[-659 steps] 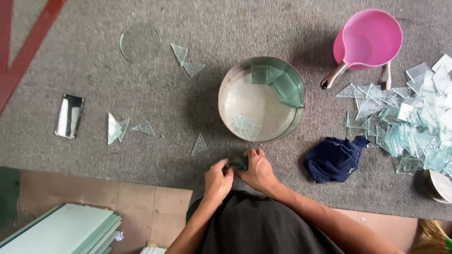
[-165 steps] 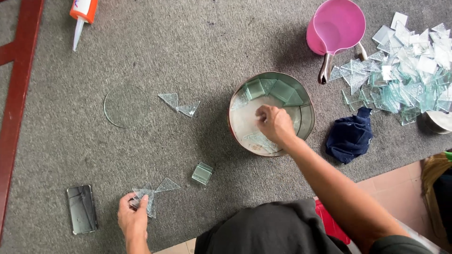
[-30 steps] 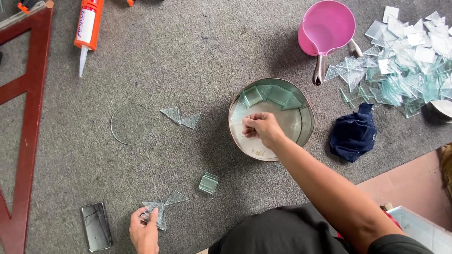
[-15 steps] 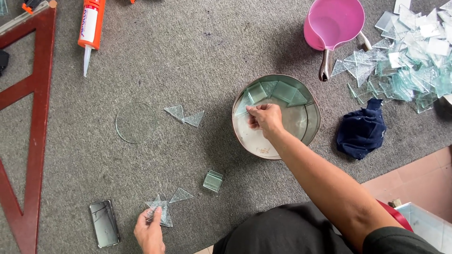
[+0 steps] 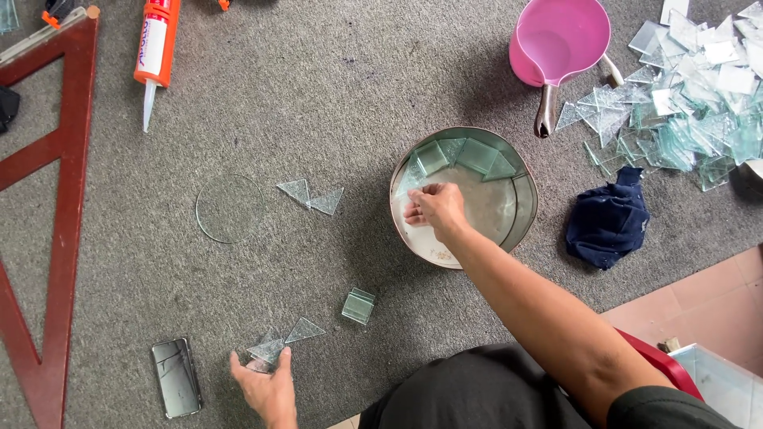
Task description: The person arranges small triangular and square glass pieces into a circular metal tray. They pick up pieces from the table and place them carefully inside the tray, occasionally adjusting their positions to fit them together.
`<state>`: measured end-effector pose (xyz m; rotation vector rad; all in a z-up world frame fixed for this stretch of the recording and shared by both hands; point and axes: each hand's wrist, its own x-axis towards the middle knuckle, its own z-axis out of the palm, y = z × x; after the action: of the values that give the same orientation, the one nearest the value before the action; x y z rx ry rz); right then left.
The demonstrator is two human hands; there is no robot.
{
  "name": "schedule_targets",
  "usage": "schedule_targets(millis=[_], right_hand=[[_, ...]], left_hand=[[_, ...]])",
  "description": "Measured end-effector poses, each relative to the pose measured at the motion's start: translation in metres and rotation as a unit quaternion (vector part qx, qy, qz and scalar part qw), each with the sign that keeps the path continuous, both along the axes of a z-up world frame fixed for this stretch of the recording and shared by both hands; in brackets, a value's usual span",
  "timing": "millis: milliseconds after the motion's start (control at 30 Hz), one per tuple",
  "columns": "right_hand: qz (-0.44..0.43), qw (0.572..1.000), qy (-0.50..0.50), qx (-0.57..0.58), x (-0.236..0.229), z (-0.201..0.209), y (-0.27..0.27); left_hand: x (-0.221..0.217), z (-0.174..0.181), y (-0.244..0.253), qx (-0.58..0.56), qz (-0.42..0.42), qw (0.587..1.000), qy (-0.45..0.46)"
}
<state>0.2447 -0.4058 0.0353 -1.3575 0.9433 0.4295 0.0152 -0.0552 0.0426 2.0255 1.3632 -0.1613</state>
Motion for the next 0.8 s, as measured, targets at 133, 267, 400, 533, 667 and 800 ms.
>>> schedule_targets(millis=[133,267,400,533,667,800], right_hand=[[0.013,1.000,-0.008,-0.008,0.006,-0.005,0.004],[0.010,1.000,-0.005,0.001,0.006,-0.004,0.001],[0.010,1.000,0.001,0.001,0.006,0.006,-0.002],[0.002,1.000,-0.003,0.021,0.008,0.007,-0.001],[-0.009,0.999,0.011,0.042,0.011,0.009,0.003],[-0.037,0.999,0.025,0.031,0.013,0.006,0.007]], left_hand=[[0.001,-0.016,-0.002,0.045,-0.014,0.999,0.019],[-0.002,-0.020,0.005,0.032,-0.002,0.999,0.019],[-0.008,-0.023,0.010,0.027,0.001,1.000,-0.001],[-0.005,-0.016,0.003,0.034,0.006,0.999,0.009],[-0.004,-0.014,-0.002,0.053,-0.012,0.999,0.005],[-0.010,-0.023,0.005,0.074,-0.018,0.997,-0.008]])
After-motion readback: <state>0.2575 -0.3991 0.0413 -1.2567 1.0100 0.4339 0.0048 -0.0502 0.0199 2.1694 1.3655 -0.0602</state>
